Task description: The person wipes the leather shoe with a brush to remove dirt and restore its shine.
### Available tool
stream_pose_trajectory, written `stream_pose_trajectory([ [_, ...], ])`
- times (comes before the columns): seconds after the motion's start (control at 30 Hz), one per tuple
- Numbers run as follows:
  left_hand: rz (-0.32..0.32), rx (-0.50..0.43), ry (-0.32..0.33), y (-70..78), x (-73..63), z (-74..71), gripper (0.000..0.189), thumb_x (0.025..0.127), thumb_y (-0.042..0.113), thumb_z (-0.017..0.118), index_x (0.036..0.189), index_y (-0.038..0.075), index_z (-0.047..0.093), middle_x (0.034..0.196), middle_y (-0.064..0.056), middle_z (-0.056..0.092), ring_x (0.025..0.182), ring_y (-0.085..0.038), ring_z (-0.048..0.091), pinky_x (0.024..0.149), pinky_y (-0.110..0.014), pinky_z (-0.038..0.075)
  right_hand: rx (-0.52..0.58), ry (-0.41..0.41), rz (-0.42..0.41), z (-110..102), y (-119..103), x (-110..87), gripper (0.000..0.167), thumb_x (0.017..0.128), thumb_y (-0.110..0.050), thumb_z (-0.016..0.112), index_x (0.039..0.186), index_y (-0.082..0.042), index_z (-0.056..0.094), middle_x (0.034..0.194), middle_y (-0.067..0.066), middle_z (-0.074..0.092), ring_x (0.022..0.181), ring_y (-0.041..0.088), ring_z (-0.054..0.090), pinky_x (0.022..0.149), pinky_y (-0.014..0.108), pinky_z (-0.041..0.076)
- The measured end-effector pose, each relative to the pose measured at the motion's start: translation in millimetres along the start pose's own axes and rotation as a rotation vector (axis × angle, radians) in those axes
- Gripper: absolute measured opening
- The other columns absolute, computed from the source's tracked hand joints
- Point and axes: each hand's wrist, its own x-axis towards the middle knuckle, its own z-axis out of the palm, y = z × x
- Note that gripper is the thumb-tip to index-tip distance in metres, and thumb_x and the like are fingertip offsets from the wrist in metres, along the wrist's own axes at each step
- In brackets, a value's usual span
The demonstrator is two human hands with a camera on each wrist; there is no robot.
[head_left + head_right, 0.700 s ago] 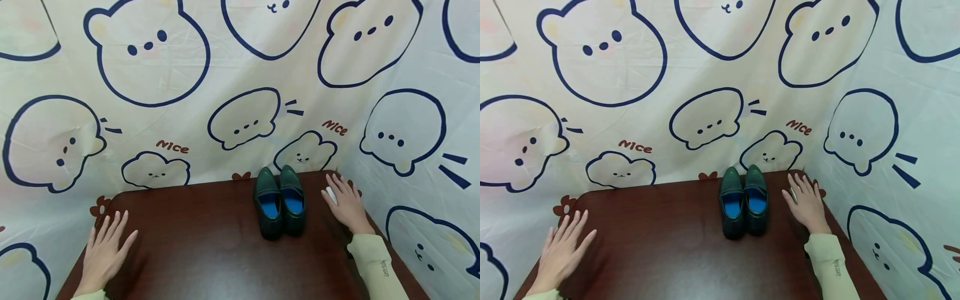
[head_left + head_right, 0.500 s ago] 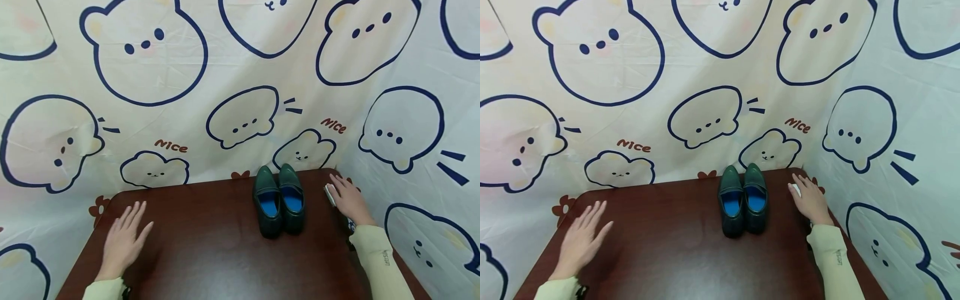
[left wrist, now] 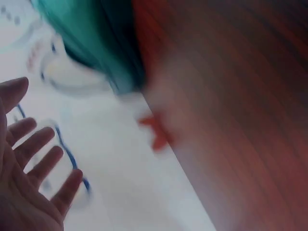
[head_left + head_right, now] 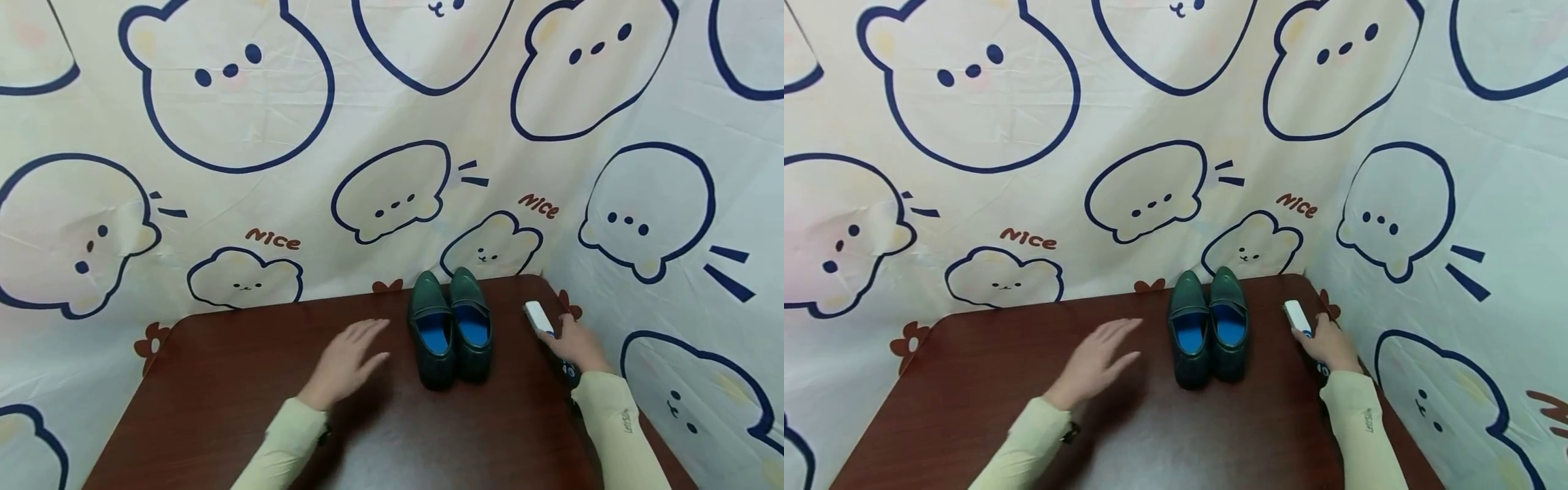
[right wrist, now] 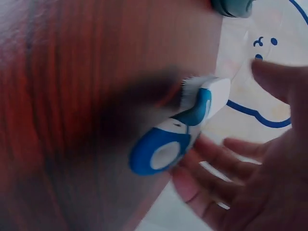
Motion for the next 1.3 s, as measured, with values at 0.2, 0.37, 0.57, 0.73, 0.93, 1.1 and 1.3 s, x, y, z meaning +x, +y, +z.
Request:
stream_pose_trajectory([
  [0.2, 0.145, -0.013, -0.168, 59.9, 36.9, 40.6, 0.059, 0.105, 0.047, 0.057, 0.154, 0.015, 0.049, 0.154, -0.007, 0.054, 0.145, -0.024, 0.049, 0.116, -0.043, 0.044, -0.022, -0.167, 0.036, 9, 9, 1.0, 0.102, 0.101, -0.052, 0.059, 0.145, 0.030, 0.015, 0.137, 0.054, 0.039, 0.114, 0.058, 0.056, 0.091, 0.062, 0.051],
  [0.37, 0.143, 0.091, -0.187, 84.1, 48.4, 59.1, 0.051, 0.104, 0.048, 0.058, 0.137, 0.009, 0.058, 0.124, -0.004, 0.070, 0.121, -0.020, 0.065, 0.103, -0.033, 0.053, -0.029, -0.145, 0.029, 20, 9, 2.4, 0.070, 0.105, -0.035, 0.055, 0.129, 0.028, 0.037, 0.108, 0.041, 0.057, 0.088, 0.042, 0.062, 0.074, 0.049, 0.053],
  [0.57, 0.141, 0.212, -0.114, 86.5, 53.9, 64.9, 0.035, 0.101, 0.044, 0.066, 0.114, 0.011, 0.062, 0.082, 0.002, 0.062, 0.082, -0.012, 0.062, 0.079, -0.026, 0.054, 0.033, -0.077, 0.041, 29, 5, 0.7, 0.041, 0.107, -0.023, 0.048, 0.112, 0.018, 0.049, 0.084, 0.021, 0.056, 0.070, 0.029, 0.055, 0.062, 0.040, 0.047],
  [0.73, 0.170, 0.201, -0.106, 83.6, 51.1, 68.5, 0.028, 0.101, 0.039, 0.067, 0.109, 0.013, 0.061, 0.077, 0.005, 0.058, 0.077, -0.010, 0.058, 0.083, -0.027, 0.052, 0.058, -0.088, 0.064, 34, 6, -0.7, 0.036, 0.109, -0.017, 0.043, 0.115, 0.018, 0.047, 0.081, 0.018, 0.055, 0.068, 0.026, 0.055, 0.060, 0.037, 0.045],
  [0.93, 0.177, 0.204, -0.082, 82.0, 51.3, 65.7, 0.025, 0.100, 0.036, 0.069, 0.105, 0.013, 0.059, 0.075, 0.005, 0.057, 0.075, -0.010, 0.058, 0.084, -0.028, 0.052, 0.057, -0.044, 0.050, 37, 9, 1.7, 0.037, 0.109, -0.016, 0.042, 0.118, 0.020, 0.045, 0.088, 0.024, 0.058, 0.073, 0.029, 0.056, 0.064, 0.040, 0.047],
  [1.1, 0.168, 0.188, -0.115, 77.1, 50.2, 61.3, 0.024, 0.100, 0.034, 0.070, 0.104, 0.013, 0.059, 0.074, 0.005, 0.054, 0.073, -0.010, 0.054, 0.078, -0.026, 0.049, 0.062, -0.002, 0.071, 38, 11, 0.5, 0.040, 0.109, -0.018, 0.041, 0.117, 0.020, 0.047, 0.089, 0.026, 0.059, 0.074, 0.029, 0.057, 0.065, 0.041, 0.048],
  [1.3, 0.157, 0.186, -0.143, 61.1, 46.1, 49.8, 0.024, 0.099, 0.032, 0.072, 0.099, 0.014, 0.056, 0.069, 0.006, 0.047, 0.068, -0.011, 0.049, 0.074, -0.028, 0.047, 0.067, 0.067, 0.078, 35, 9, -2.9, 0.039, 0.110, -0.018, 0.043, 0.116, 0.019, 0.049, 0.087, 0.026, 0.061, 0.070, 0.028, 0.057, 0.061, 0.039, 0.047],
])
